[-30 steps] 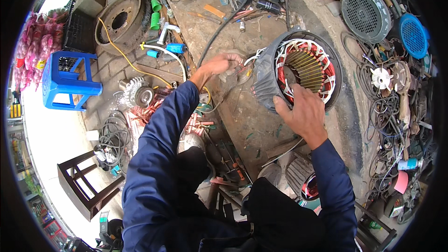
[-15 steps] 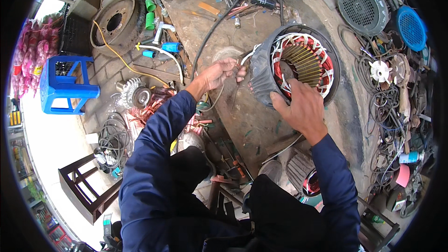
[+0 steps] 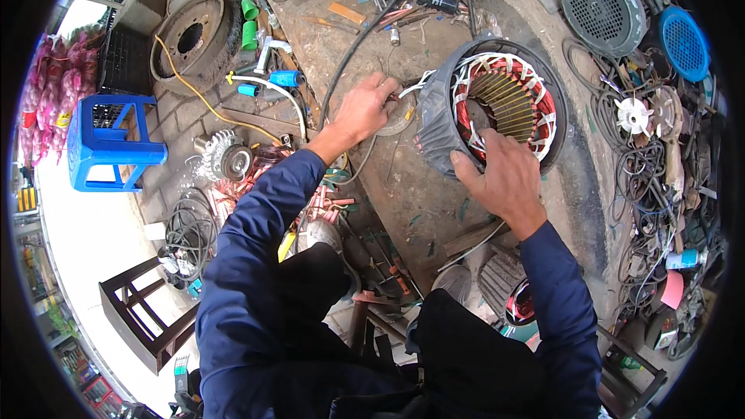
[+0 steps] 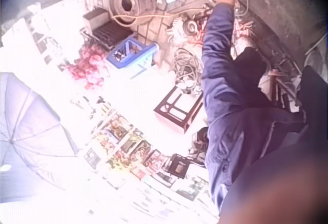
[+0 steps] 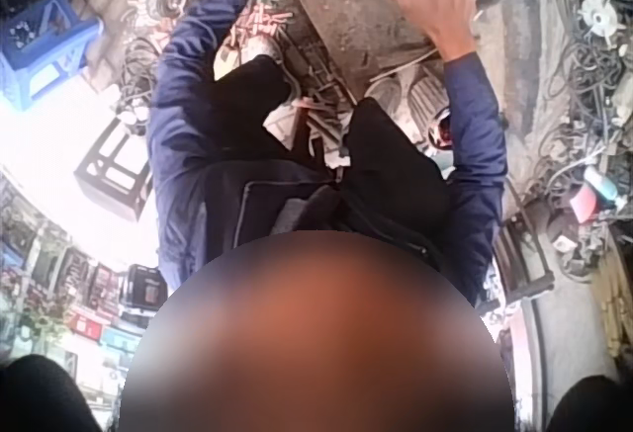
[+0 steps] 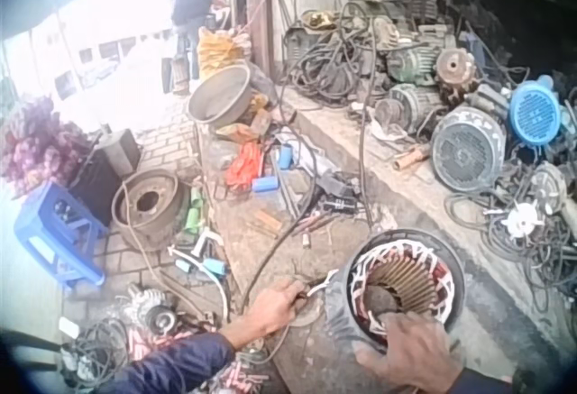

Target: The person sits on the floor and winds white wire around a motor stator, using both hands to guide and secure the wire into the slots. The person repeatedly pulls, wraps, and adjusts the wire, occasionally using a tool to press the wire into place.

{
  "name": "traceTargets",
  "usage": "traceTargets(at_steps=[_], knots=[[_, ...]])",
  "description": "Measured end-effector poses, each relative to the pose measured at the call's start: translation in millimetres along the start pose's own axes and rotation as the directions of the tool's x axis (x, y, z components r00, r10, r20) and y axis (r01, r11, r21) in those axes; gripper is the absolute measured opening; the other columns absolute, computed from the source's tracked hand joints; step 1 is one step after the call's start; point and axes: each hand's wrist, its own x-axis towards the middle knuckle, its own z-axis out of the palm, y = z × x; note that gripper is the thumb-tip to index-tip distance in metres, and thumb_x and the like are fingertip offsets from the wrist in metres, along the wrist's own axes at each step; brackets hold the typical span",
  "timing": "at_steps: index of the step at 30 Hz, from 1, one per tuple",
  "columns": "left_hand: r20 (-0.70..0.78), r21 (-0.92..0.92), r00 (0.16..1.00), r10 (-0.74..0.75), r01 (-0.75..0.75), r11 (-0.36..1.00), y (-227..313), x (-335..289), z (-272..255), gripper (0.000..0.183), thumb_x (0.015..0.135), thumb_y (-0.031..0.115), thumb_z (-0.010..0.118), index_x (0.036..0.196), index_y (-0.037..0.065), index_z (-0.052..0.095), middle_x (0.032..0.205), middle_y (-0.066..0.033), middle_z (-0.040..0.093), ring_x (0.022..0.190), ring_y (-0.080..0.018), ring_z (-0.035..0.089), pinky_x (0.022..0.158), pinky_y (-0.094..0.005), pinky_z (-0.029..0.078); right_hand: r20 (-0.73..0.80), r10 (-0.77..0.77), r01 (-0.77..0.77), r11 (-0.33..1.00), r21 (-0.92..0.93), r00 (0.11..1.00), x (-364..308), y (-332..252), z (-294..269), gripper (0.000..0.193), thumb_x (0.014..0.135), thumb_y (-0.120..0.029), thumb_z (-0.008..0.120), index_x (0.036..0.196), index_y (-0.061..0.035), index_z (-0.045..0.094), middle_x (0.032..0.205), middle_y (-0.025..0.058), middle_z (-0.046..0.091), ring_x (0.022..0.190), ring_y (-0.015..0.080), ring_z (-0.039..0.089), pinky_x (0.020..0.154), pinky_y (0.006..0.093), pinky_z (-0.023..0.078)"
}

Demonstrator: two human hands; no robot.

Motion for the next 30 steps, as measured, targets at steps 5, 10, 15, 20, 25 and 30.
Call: traceTargets(at_steps=[5, 10, 15, 20, 25, 30], knots=[[-0.008, 0.049, 1.000, 0.020, -0.019, 0.999, 4.1, 3.9, 4.9, 0.020, 0.087, 0.008, 0.074, 0.104, 0.009, 0.065, 0.100, -0.0153, 0.062, 0.093, -0.0435, 0.067, 0.076, -0.0530, 0.055, -0.006, 0.004, -0.004, 1.000, -0.013, 1.000, 0.3, -0.2, 1.1, 0.059, 0.094, -0.051, 0.070, 0.116, 0.0032, 0.069, 0.099, 0.0201, 0.075, 0.090, 0.0394, 0.070, 0.081, 0.0491, 0.053], [0.109, 0.011, 0.985, 0.130, -0.132, 0.991, -7.3, 11.4, -3.8, 0.014, 0.086, 0.006, 0.073, 0.097, 0.007, 0.065, 0.094, -0.0140, 0.061, 0.091, -0.0412, 0.067, 0.075, -0.0497, 0.055, -0.016, -0.001, 0.001, 1.000, -0.006, 1.000, -0.5, 0.3, 1.4, 0.059, 0.094, -0.051, 0.070, 0.116, 0.0029, 0.069, 0.099, 0.0203, 0.075, 0.091, 0.0393, 0.071, 0.081, 0.0494, 0.053], [0.114, -0.387, 0.992, 0.045, 0.003, 0.922, -32.4, 9.4, -13.3, 0.012, 0.086, 0.000, 0.078, 0.090, 0.005, 0.068, 0.088, -0.0081, 0.067, 0.086, -0.0260, 0.069, 0.075, -0.0385, 0.054, -0.017, 0.010, -0.010, 1.000, -0.018, 1.000, -0.6, 1.4, 4.1, 0.058, 0.094, -0.052, 0.071, 0.115, 0.0023, 0.069, 0.097, 0.0198, 0.074, 0.089, 0.0394, 0.070, 0.081, 0.0499, 0.053], [0.213, -0.708, 0.918, -0.335, 0.381, 0.594, -50.0, -7.1, 7.6, 0.008, 0.099, 0.004, 0.075, 0.096, 0.002, 0.068, 0.091, -0.0031, 0.073, 0.083, -0.0140, 0.069, 0.075, -0.0316, 0.056, -0.133, -0.072, 0.066, 0.997, -0.051, 0.989, 0.8, 2.7, 6.0, 0.055, 0.089, -0.053, 0.074, 0.101, 0.0005, 0.069, 0.083, 0.0172, 0.073, 0.078, 0.0352, 0.070, 0.070, 0.0463, 0.053], [0.289, -0.828, 0.811, -0.509, 0.479, 0.292, -54.7, -6.8, 30.1, 0.005, 0.106, 0.002, 0.065, 0.101, 0.000, 0.065, 0.092, -0.0075, 0.073, 0.078, -0.0146, 0.069, 0.075, -0.0312, 0.058, -0.088, -0.045, 0.041, 0.998, -0.052, 0.995, 0.6, 3.0, 4.9, 0.056, 0.090, -0.055, 0.073, 0.101, -0.0003, 0.068, 0.084, 0.0174, 0.073, 0.079, 0.0352, 0.071, 0.072, 0.0467, 0.054], [0.166, -0.465, 0.964, -0.205, 0.260, 0.846, -47.5, -4.3, 18.7, 0.006, 0.103, 0.006, 0.067, 0.103, 0.002, 0.063, 0.091, -0.0098, 0.071, 0.078, -0.0211, 0.069, 0.070, -0.0378, 0.057, -0.117, -0.063, 0.058, 0.997, -0.050, 0.991, 0.2, 3.5, 5.8, 0.056, 0.091, -0.056, 0.071, 0.101, -0.0008, 0.068, 0.083, 0.0174, 0.073, 0.079, 0.0350, 0.070, 0.072, 0.0468, 0.054]])
